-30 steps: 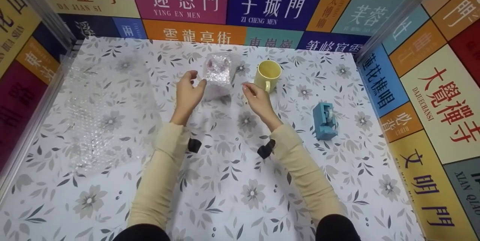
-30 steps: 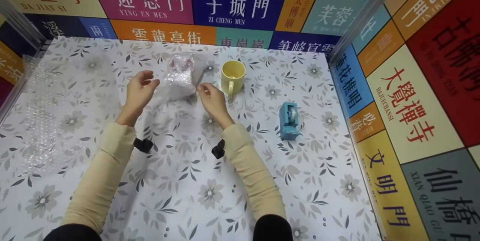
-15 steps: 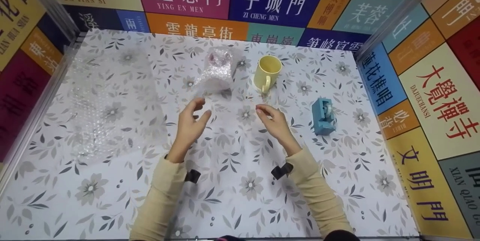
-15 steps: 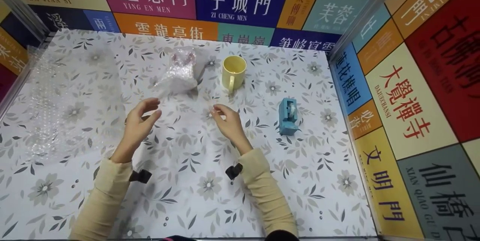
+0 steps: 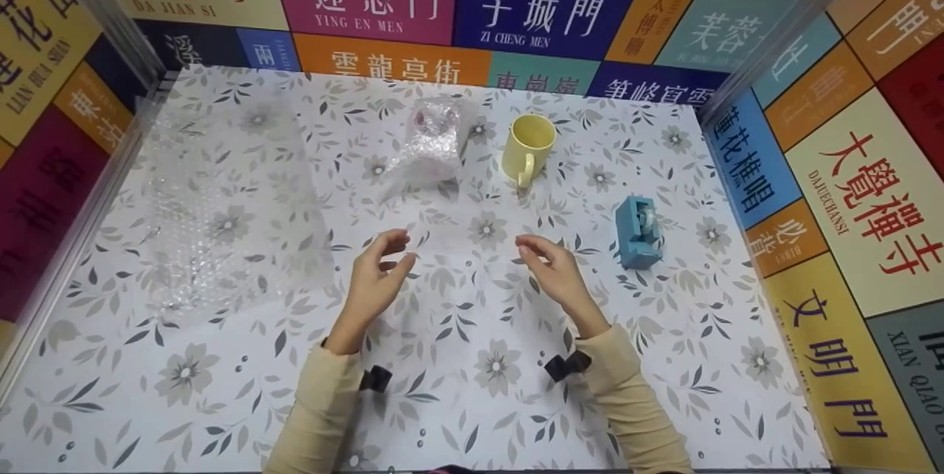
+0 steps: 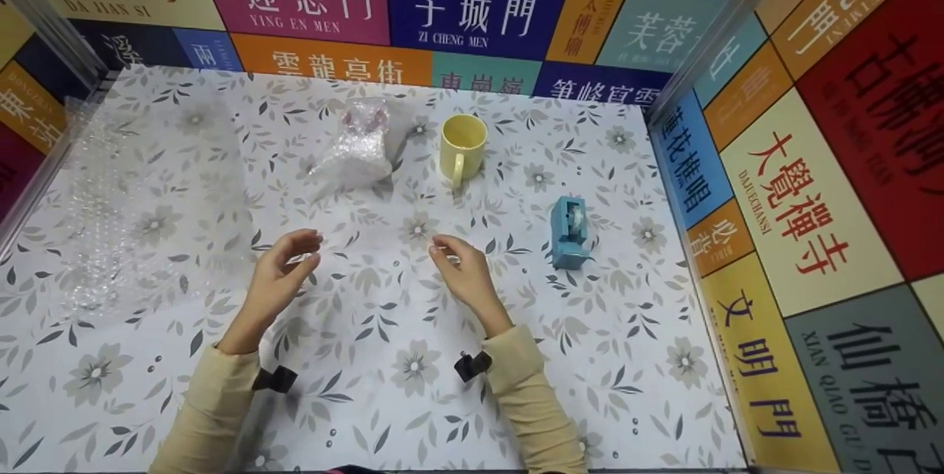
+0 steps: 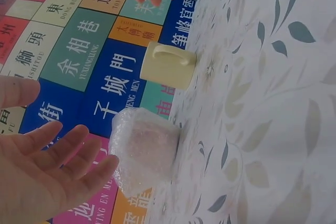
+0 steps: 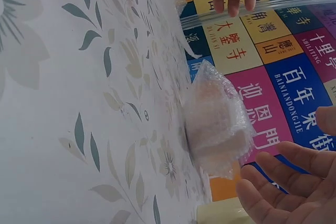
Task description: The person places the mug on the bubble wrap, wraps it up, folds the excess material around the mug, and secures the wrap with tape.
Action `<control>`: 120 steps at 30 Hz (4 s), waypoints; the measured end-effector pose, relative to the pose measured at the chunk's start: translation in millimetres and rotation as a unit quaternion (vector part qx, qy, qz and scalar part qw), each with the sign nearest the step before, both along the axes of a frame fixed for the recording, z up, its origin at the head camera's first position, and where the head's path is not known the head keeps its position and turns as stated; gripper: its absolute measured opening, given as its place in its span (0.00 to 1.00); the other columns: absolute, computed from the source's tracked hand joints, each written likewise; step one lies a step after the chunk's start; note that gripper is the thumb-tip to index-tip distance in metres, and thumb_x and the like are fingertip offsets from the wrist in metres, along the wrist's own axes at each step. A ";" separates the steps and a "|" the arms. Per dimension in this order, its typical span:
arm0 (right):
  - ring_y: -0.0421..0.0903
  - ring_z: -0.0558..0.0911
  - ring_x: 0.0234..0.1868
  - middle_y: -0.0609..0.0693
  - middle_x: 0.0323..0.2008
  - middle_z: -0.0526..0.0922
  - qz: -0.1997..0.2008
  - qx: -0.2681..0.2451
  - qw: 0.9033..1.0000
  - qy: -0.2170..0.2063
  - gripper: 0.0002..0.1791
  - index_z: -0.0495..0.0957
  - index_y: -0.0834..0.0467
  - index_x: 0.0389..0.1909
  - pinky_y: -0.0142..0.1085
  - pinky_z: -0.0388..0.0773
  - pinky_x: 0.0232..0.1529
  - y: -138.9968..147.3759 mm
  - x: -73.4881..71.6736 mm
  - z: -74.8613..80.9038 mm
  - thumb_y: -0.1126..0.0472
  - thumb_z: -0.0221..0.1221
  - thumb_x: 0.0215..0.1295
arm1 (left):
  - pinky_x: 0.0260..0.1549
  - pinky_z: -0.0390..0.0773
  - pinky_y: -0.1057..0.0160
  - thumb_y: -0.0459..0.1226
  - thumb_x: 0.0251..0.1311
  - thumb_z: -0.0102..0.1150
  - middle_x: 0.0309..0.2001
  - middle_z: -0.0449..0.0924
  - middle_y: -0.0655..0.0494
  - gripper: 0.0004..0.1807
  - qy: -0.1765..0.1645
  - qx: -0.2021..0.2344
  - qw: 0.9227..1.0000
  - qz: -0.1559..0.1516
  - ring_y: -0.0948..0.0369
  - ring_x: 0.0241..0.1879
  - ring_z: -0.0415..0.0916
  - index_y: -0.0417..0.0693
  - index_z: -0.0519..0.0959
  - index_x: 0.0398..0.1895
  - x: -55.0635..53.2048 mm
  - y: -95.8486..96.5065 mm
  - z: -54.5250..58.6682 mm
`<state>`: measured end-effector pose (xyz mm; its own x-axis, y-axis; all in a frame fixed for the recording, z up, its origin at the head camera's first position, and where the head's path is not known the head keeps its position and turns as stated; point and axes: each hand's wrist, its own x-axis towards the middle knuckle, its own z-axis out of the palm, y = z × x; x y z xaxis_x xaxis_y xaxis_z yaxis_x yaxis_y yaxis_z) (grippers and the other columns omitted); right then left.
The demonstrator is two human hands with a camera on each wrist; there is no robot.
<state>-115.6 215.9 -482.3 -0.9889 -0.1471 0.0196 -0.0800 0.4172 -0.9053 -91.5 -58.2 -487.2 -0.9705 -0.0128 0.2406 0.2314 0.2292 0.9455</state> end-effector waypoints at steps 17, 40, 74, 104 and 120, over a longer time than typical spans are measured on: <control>0.52 0.76 0.49 0.59 0.48 0.78 0.006 0.011 1.000 -0.013 0.18 0.74 0.68 0.50 0.41 0.74 0.47 8.1 1.5 -13.4 0.61 0.53 0.65 | 0.33 0.73 0.75 0.23 0.56 0.51 0.40 0.75 0.31 0.16 -0.014 0.040 0.995 0.092 0.59 0.37 0.75 0.24 0.70 0.48 21.3 -69.2 35.2; 0.52 0.75 0.49 0.58 0.48 0.78 0.021 0.013 0.999 -0.029 0.19 0.73 0.68 0.50 0.43 0.74 0.47 7.8 -0.4 -15.2 0.59 0.52 0.65 | 0.44 0.61 0.31 0.44 0.49 0.60 0.54 0.64 0.27 0.40 -0.148 -0.370 0.912 0.093 0.33 0.52 0.61 0.28 0.59 0.60 -2.4 -99.8 -37.1; 0.54 0.76 0.48 0.60 0.45 0.79 0.041 0.021 0.999 -0.020 0.16 0.75 0.69 0.48 0.45 0.72 0.49 -5.0 -4.6 -19.4 0.63 0.53 0.63 | 0.16 0.66 0.60 0.22 0.35 0.49 0.19 0.69 0.48 0.05 0.140 -0.243 0.946 0.165 0.56 0.17 0.64 0.37 0.70 0.20 22.1 -70.5 -9.9; 0.56 0.76 0.47 0.65 0.47 0.76 0.062 -0.036 0.995 -0.074 0.19 0.71 0.71 0.52 0.33 0.76 0.40 -25.6 -36.9 6.6 0.62 0.50 0.66 | 0.18 0.65 0.76 0.22 0.29 0.44 0.21 0.65 0.56 0.11 0.319 -0.165 0.933 -0.033 0.65 0.20 0.62 0.41 0.66 0.20 55.2 22.2 0.3; 0.52 0.81 0.29 0.57 0.30 0.83 0.078 -0.011 0.995 -0.060 0.13 0.77 0.69 0.42 0.26 0.72 0.20 -124.8 -104.3 34.4 0.64 0.57 0.59 | 0.17 0.65 0.74 0.24 0.30 0.45 0.21 0.64 0.57 0.10 0.306 -0.184 0.933 -0.054 0.65 0.20 0.61 0.43 0.67 0.21 55.9 22.0 -9.3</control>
<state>-220.0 91.1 -447.9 -0.9495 -0.3002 -0.0917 -0.0338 0.3883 -0.9209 -35.6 -36.2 -496.5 -0.6416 0.2696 0.7181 0.7417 0.4568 0.4911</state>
